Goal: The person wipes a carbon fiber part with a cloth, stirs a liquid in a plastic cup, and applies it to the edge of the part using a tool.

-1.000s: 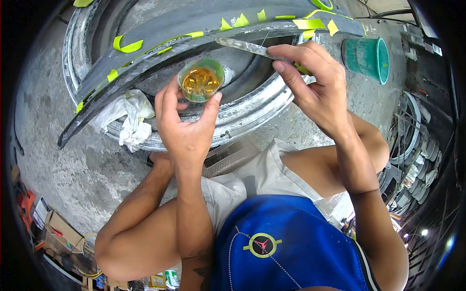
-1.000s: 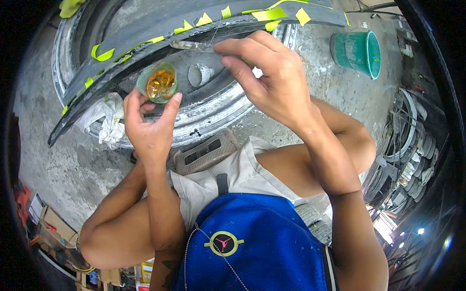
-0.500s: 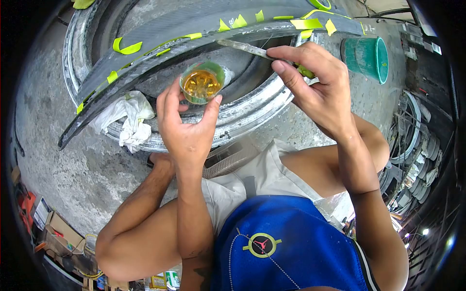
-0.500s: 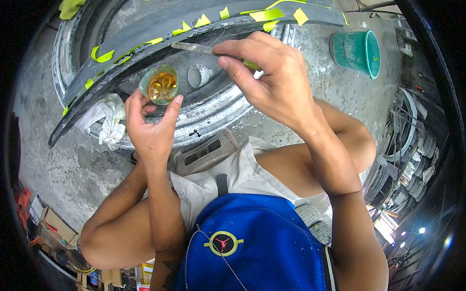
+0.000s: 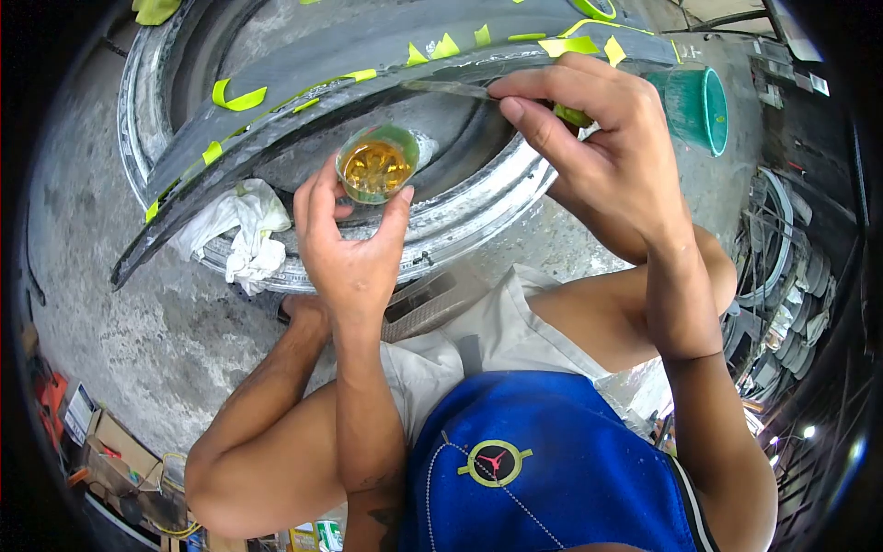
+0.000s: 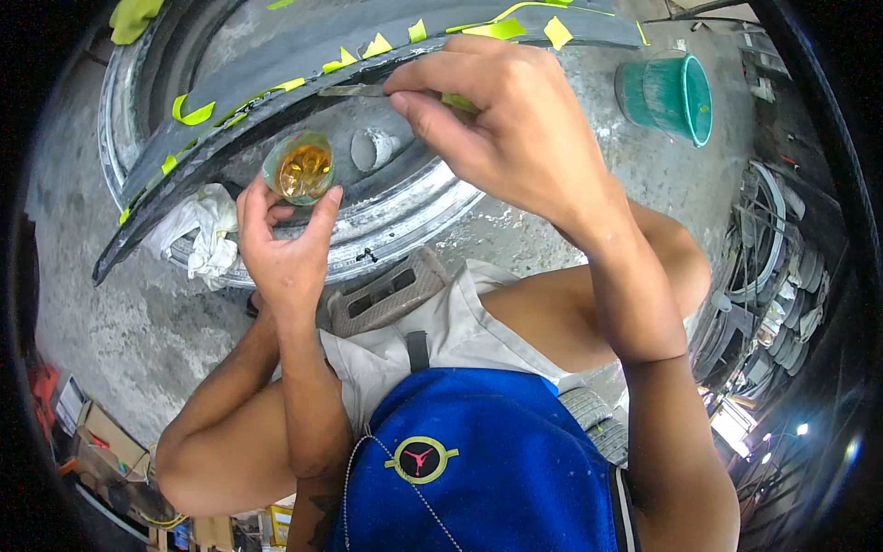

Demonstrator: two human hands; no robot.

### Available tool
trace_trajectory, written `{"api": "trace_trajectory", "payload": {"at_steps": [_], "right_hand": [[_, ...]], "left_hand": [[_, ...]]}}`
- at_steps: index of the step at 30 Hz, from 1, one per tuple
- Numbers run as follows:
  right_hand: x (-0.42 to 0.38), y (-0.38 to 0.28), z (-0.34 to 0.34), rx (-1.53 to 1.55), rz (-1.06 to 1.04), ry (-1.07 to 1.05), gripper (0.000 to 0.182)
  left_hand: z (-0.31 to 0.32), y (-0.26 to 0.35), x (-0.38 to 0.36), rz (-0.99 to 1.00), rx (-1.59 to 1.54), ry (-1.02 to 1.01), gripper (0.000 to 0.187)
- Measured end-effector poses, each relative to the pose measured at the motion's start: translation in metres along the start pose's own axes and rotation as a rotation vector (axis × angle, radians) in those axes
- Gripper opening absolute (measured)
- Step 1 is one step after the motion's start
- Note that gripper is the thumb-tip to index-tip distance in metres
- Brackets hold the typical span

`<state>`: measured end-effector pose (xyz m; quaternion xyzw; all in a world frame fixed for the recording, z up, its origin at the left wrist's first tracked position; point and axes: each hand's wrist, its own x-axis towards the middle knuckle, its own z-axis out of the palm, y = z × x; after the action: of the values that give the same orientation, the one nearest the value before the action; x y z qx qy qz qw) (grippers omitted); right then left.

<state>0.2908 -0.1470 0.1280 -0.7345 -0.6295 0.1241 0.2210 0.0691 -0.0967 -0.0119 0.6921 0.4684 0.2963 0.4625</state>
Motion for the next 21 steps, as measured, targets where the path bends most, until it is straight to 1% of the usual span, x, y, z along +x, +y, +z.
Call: {"api": "trace_trajectory", "payload": {"at_steps": [3,5,6,8,12,14,15,16,19,21], "right_hand": [[0.005,-0.004,-0.003,0.038,0.039,-0.028,0.016],[0.006,-0.008,-0.006,0.056,0.143,-0.064,0.016],[0.007,-0.009,-0.006,0.054,0.143,-0.062,0.016],[0.008,-0.008,-0.008,0.102,0.267,-0.128,0.017],[0.002,0.003,-0.008,0.163,0.206,-0.105,0.018],[-0.005,0.002,-0.014,0.302,0.335,-0.075,0.018],[-0.01,0.003,-0.016,0.364,0.439,-0.082,0.02],[-0.016,0.012,-0.02,0.364,0.437,-0.082,0.02],[-0.029,0.036,-0.027,0.497,0.425,-0.153,0.025],[-0.037,0.04,-0.023,0.56,0.45,-0.135,0.025]], "left_hand": [[-0.001,0.001,0.0,-0.007,0.0,0.009,0.069],[-0.003,0.0,-0.001,-0.022,0.001,0.011,0.069],[-0.003,-0.002,-0.002,-0.017,-0.004,0.012,0.069],[-0.004,-0.003,-0.003,-0.011,-0.012,0.013,0.069],[-0.006,-0.003,-0.003,-0.018,-0.017,0.007,0.069],[-0.008,-0.003,-0.003,-0.034,-0.007,0.0,0.069],[-0.009,-0.003,-0.003,-0.04,-0.004,0.001,0.069],[-0.01,-0.002,-0.003,-0.044,-0.001,0.003,0.069],[-0.011,-0.002,-0.003,-0.021,-0.029,0.011,0.069],[-0.011,-0.001,-0.004,-0.024,-0.03,0.019,0.069]]}}
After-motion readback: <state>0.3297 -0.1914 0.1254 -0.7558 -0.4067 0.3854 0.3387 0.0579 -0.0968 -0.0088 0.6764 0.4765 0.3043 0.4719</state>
